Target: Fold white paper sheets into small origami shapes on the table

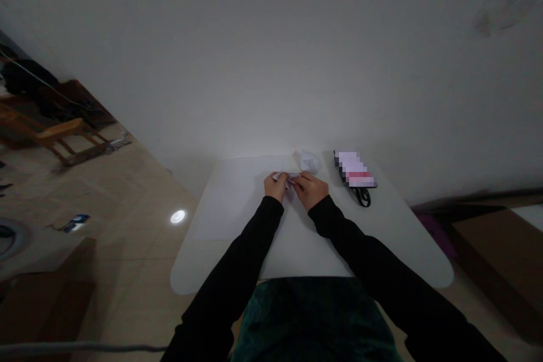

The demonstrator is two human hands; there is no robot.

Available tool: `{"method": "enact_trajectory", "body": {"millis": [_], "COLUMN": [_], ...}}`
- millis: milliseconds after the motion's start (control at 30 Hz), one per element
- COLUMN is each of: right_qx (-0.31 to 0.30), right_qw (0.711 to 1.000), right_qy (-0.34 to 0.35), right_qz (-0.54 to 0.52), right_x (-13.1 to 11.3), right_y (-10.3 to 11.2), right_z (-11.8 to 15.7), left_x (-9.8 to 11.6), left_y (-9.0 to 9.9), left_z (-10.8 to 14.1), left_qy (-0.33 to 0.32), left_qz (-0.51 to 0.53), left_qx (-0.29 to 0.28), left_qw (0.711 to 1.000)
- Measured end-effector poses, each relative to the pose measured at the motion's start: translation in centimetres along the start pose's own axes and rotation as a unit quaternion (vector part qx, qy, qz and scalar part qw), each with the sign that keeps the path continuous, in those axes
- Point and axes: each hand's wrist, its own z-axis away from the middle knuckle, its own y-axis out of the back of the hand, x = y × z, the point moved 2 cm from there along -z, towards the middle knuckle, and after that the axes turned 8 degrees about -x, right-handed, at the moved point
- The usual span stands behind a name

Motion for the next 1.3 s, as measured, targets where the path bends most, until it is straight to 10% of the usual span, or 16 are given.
{"method": "enact_trajectory", "body": {"millis": [167,267,633,1300], "right_qx": [0.004,0.006,0.083,0.142], "right_qw": [0.951,0.891,0.971,0.865], "right_qy": [-0.101,-0.169,-0.16,-0.313], "right_qz": [-0.292,-0.422,-0.16,-0.366], "right_x": [1.2,1.5,1.0,1.2], "right_y": [-0.7,-1.8,-1.0,-1.8], "right_z": [-0.7,-0.8,-0.3,0.5], "left_x": [1.4,1.3,1.2,3.0], "left_y": [-1.4,-2.4,-2.7,-3.0], "left_z": [0.8,1.4,2.9,5.4], "left_qy": [-0.013,0.007,-0.077,-0.171], "left_qz": [0.173,0.229,0.005,-0.124], "left_qx": [-0.195,-0.217,-0.147,-0.18], "left_qw": [0.965,0.949,0.986,0.961]}}
